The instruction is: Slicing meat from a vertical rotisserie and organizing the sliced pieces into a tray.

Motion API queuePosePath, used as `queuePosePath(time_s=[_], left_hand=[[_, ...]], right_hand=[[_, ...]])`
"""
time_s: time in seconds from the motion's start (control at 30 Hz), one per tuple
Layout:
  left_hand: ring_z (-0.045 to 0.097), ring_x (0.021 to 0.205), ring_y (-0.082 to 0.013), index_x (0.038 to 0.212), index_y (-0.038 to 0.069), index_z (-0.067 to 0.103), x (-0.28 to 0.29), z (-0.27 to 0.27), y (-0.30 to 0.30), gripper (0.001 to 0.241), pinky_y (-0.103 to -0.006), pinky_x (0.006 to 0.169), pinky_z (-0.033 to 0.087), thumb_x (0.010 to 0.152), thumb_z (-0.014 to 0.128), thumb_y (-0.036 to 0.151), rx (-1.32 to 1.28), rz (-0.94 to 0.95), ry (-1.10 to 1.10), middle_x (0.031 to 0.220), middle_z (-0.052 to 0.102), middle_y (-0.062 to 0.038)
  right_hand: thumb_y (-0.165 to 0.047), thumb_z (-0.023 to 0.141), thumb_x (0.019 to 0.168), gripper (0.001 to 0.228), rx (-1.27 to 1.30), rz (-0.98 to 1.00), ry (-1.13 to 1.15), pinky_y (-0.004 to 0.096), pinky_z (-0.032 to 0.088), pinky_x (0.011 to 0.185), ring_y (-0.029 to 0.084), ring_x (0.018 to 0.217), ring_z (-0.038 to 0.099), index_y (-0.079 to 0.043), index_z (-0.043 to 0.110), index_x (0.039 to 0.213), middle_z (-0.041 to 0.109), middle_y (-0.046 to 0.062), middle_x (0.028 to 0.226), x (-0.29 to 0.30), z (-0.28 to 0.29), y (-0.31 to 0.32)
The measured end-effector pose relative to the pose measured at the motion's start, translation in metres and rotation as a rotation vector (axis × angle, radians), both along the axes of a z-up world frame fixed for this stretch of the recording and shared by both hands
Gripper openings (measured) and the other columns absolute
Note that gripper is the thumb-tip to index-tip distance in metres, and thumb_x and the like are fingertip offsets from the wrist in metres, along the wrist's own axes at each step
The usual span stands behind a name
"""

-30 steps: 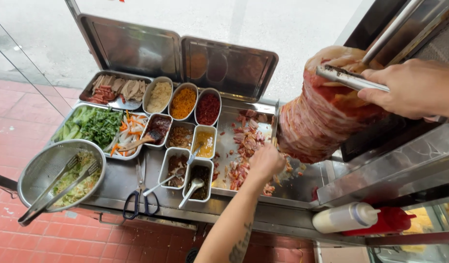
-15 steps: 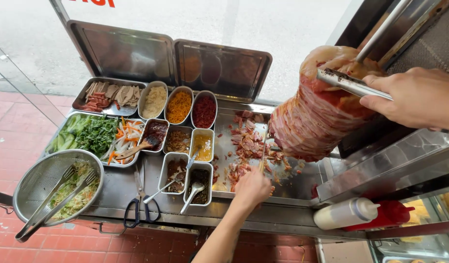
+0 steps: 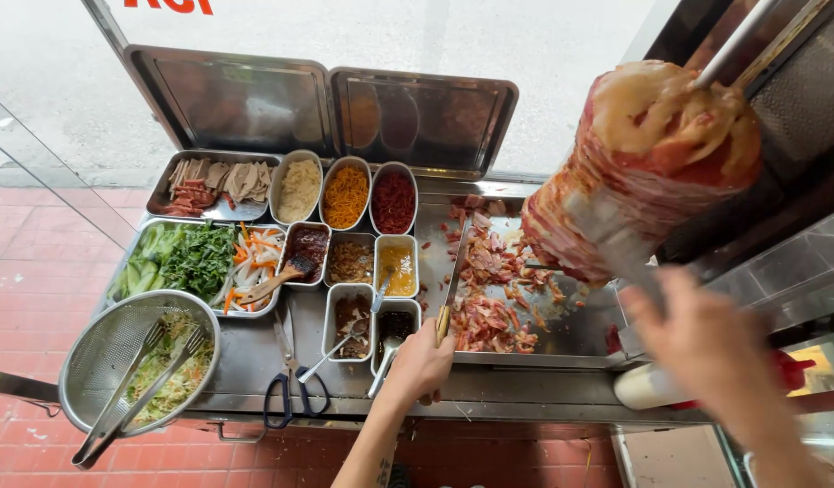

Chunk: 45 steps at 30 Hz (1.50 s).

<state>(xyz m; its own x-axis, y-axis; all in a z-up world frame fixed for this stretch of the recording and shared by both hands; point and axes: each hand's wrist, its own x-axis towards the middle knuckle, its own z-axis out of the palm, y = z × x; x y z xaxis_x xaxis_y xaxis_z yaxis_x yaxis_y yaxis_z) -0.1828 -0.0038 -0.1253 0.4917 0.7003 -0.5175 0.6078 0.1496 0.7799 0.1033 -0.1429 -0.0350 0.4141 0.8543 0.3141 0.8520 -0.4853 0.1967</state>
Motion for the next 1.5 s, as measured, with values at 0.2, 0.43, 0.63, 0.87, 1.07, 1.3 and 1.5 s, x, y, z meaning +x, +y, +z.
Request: queuePosePath(time_s=[0.2,0.43,0.63,0.87,1.07,1.3,1.5], left_hand=[[0.062,0.053,-0.0271,0.114,0.009,0.057,-0.013,-0.003,0.009,0.031,-0.0423,0.057,0.051,0.097,0.045,0.032,0.079,-0.06,0.037,0.08,0.07,-0.013],[0.052,0.038,-0.0164,0.124,0.012,0.055,-0.035,0.004,0.007,0.03,-0.0319,0.036,0.044,0.1,0.047,0.029,-0.028,-0.004,0.046,0.078,0.065,-0.008],[0.055,0.042,-0.0184,0.126,0.012,0.057,-0.039,-0.003,0.002,0.033,-0.0323,0.037,0.047,0.099,0.049,0.028,-0.041,0.039,0.029,0.084,0.067,-0.01],[0.048,0.036,-0.0148,0.122,0.011,0.055,-0.013,0.009,-0.021,0.025,-0.0299,0.032,0.04,0.103,0.047,0.025,-0.131,0.037,-0.072,0.063,0.055,-0.004],[0.048,0.038,-0.0205,0.108,0.01,0.05,0.009,0.011,-0.041,0.017,-0.0349,0.035,0.038,0.101,0.048,0.026,-0.205,0.127,-0.078,0.065,0.055,-0.009],[0.047,0.036,-0.0214,0.119,0.012,0.053,0.013,-0.003,-0.058,0.022,-0.0328,0.032,0.032,0.101,0.048,0.024,-0.338,0.224,-0.148,0.057,0.052,-0.009],[0.047,0.037,-0.0217,0.119,0.012,0.054,0.009,-0.004,-0.063,0.023,-0.034,0.033,0.034,0.101,0.049,0.025,-0.305,0.248,-0.122,0.058,0.053,-0.01]], right_hand=[[-0.057,0.046,0.095,0.056,-0.195,-0.247,0.598,0.051,0.055,0.079,0.042,0.088,0.072,-0.012,0.059,0.125,0.077,0.018,0.094,-0.029,-0.126,0.027],[-0.042,0.045,0.102,0.035,-0.059,-0.289,0.692,0.058,0.054,0.077,0.048,0.086,0.072,-0.014,0.057,0.119,0.077,0.019,0.097,-0.04,-0.157,0.058],[-0.034,0.047,0.103,0.026,-0.054,-0.368,1.054,0.037,0.048,0.043,0.023,0.04,0.061,-0.015,0.064,0.107,0.065,0.008,0.059,-0.066,-0.137,0.05],[-0.029,0.051,0.103,0.028,0.023,-0.35,1.421,0.033,0.041,0.038,0.019,0.041,0.052,-0.006,0.067,0.102,0.058,0.007,0.063,-0.055,-0.158,0.04],[-0.023,0.053,0.101,0.023,-0.119,-0.347,1.548,0.032,0.038,0.036,0.019,0.042,0.05,-0.006,0.068,0.108,0.057,0.008,0.065,-0.043,-0.172,0.034],[-0.032,0.055,0.097,0.028,-0.283,-0.265,1.489,0.031,0.042,0.039,0.019,0.045,0.055,-0.008,0.066,0.107,0.063,0.007,0.07,-0.054,-0.169,0.016],[-0.048,0.048,0.101,0.052,-0.158,-0.336,2.016,0.028,0.041,0.04,0.013,0.052,0.05,0.0,0.062,0.114,0.062,0.01,0.081,-0.03,-0.162,0.02]])
